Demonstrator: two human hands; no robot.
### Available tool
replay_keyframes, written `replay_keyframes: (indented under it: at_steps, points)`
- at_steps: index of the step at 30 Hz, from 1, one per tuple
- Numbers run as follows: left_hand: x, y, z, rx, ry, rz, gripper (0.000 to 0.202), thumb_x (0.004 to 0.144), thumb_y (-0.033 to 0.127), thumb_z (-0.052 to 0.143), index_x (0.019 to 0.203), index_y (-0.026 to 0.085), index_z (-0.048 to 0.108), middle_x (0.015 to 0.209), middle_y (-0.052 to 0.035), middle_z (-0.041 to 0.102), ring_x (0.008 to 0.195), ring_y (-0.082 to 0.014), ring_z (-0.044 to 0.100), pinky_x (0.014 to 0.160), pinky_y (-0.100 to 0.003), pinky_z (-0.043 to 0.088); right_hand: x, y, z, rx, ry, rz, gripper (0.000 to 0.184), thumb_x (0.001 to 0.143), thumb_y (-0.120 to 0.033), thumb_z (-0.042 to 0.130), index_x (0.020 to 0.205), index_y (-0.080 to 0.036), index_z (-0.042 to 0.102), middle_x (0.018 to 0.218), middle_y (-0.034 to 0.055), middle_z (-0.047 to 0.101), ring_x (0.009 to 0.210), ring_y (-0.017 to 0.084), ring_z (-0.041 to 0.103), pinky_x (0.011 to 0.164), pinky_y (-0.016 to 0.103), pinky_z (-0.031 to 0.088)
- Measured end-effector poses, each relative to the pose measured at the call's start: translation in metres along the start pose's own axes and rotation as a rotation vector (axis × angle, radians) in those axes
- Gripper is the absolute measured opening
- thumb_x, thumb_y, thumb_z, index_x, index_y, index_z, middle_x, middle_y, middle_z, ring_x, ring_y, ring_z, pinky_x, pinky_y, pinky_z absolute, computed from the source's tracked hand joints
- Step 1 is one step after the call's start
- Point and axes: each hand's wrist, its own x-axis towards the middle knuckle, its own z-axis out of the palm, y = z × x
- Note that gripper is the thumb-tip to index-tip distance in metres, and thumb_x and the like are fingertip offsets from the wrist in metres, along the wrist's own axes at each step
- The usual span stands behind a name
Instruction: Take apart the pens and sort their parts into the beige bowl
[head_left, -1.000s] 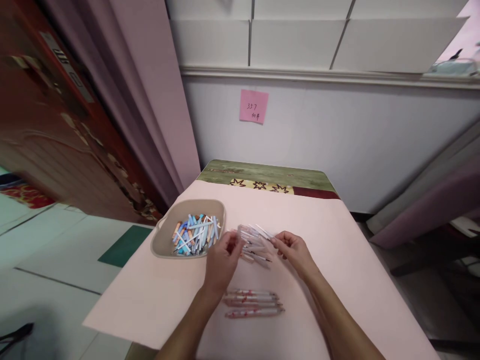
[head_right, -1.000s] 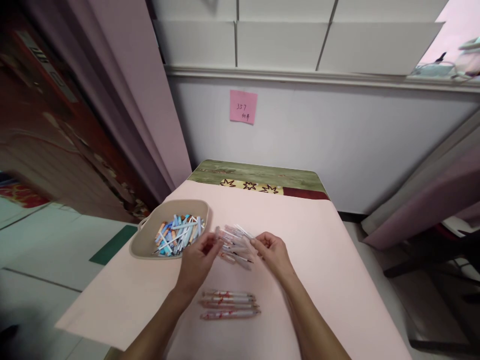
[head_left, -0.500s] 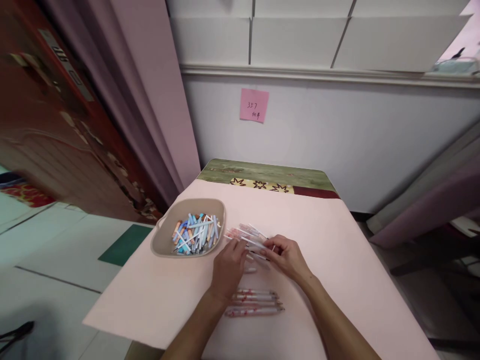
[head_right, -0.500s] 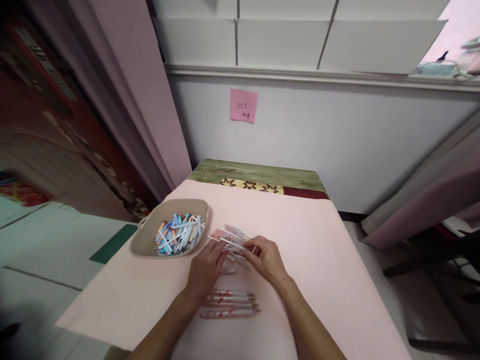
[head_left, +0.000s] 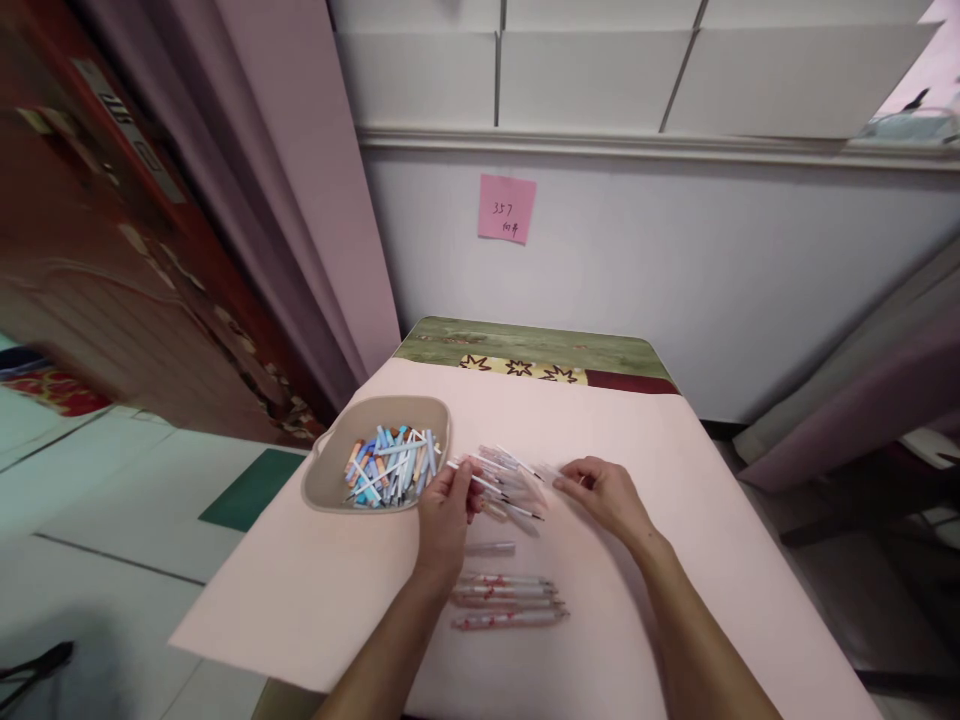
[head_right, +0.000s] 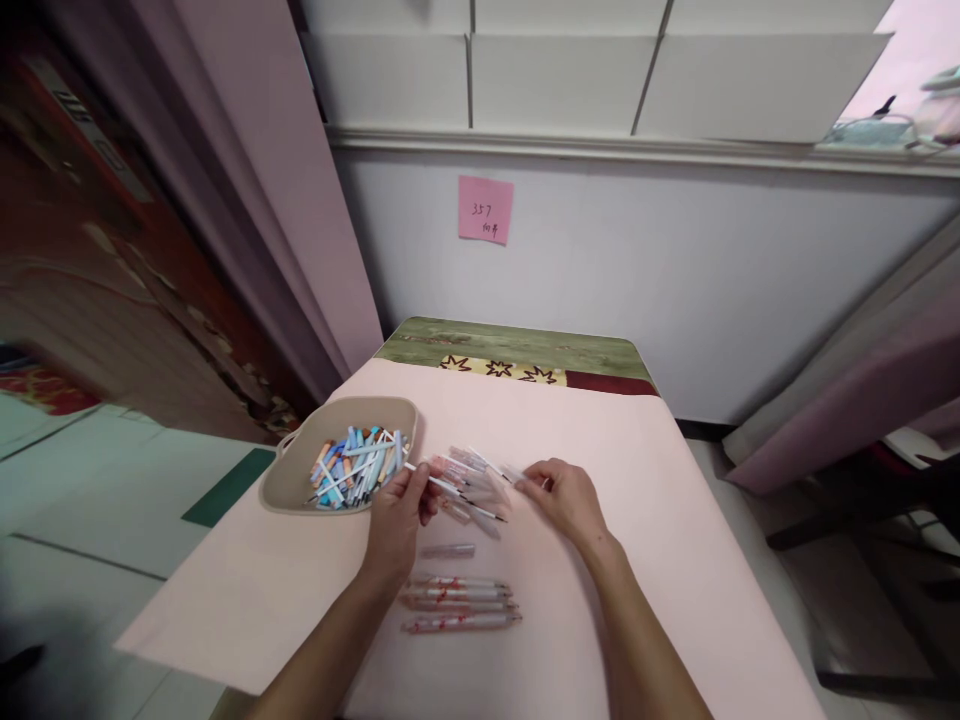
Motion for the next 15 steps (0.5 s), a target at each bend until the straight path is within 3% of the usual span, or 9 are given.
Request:
replay_keyframes:
  at_steps: [3, 6, 9, 11, 15]
  points:
    - [0.004, -0.014, 0.004, 0.120, -0.058, -0.022, 0.037, 0.075, 0.050, 0.063, 0.077, 0.013, 0.066, 0.060, 0.0006, 0.060, 0.045, -0.0079, 0.048, 0.041, -0.019, 0.033, 0.000, 0.000, 0.001, 0.039, -0.001, 0.039, 0.024, 0.078, -0.044, 0.065, 0.084, -0.022, 0.073, 0.066, 0.0000, 0.066, 0.060, 0.015, 0.056, 0.056, 0.024, 0.039]
    - [0.008, -0.022, 0.004, 0.271, -0.080, 0.029, 0.033, 0.074, 0.045, 0.063, 0.085, 0.014, 0.067, 0.058, 0.0020, 0.059, 0.047, -0.0109, 0.051, 0.045, -0.022, 0.037, -0.003, -0.009, 0.015, 0.027, -0.030, 0.004, 0.021, 0.078, -0.042, 0.066, 0.085, -0.023, 0.073, 0.067, -0.0004, 0.067, 0.060, 0.015, 0.057, 0.056, 0.025, 0.040]
    - [0.007, -0.015, -0.005, 0.443, -0.059, 0.126, 0.040, 0.075, 0.038, 0.062, 0.108, 0.015, 0.063, 0.063, 0.0025, 0.062, 0.053, -0.0140, 0.056, 0.053, -0.025, 0.042, -0.005, -0.016, 0.028, 0.012, -0.024, -0.031, 0.017, 0.079, -0.037, 0.064, 0.086, -0.024, 0.073, 0.072, 0.0004, 0.069, 0.063, 0.015, 0.060, 0.060, 0.025, 0.041]
    - [0.004, -0.005, -0.013, 0.582, -0.092, 0.198, 0.033, 0.075, 0.035, 0.061, 0.102, 0.017, 0.064, 0.069, 0.0008, 0.065, 0.059, -0.0150, 0.058, 0.058, -0.027, 0.044, -0.005, -0.018, 0.031, 0.014, -0.017, -0.045, 0.016, 0.080, -0.034, 0.063, 0.089, -0.024, 0.073, 0.075, 0.0008, 0.070, 0.065, 0.015, 0.061, 0.062, 0.025, 0.042]
    - [-0.006, 0.010, -0.027, 0.925, -0.448, 0.241, 0.005, 0.069, 0.024, 0.065, 0.071, 0.020, 0.063, 0.070, 0.0009, 0.063, 0.067, -0.0156, 0.057, 0.061, -0.026, 0.040, -0.004, -0.015, 0.030, 0.001, -0.025, -0.032, 0.015, 0.078, -0.031, 0.065, 0.089, -0.024, 0.072, 0.075, 0.0002, 0.070, 0.065, 0.015, 0.061, 0.063, 0.025, 0.043]
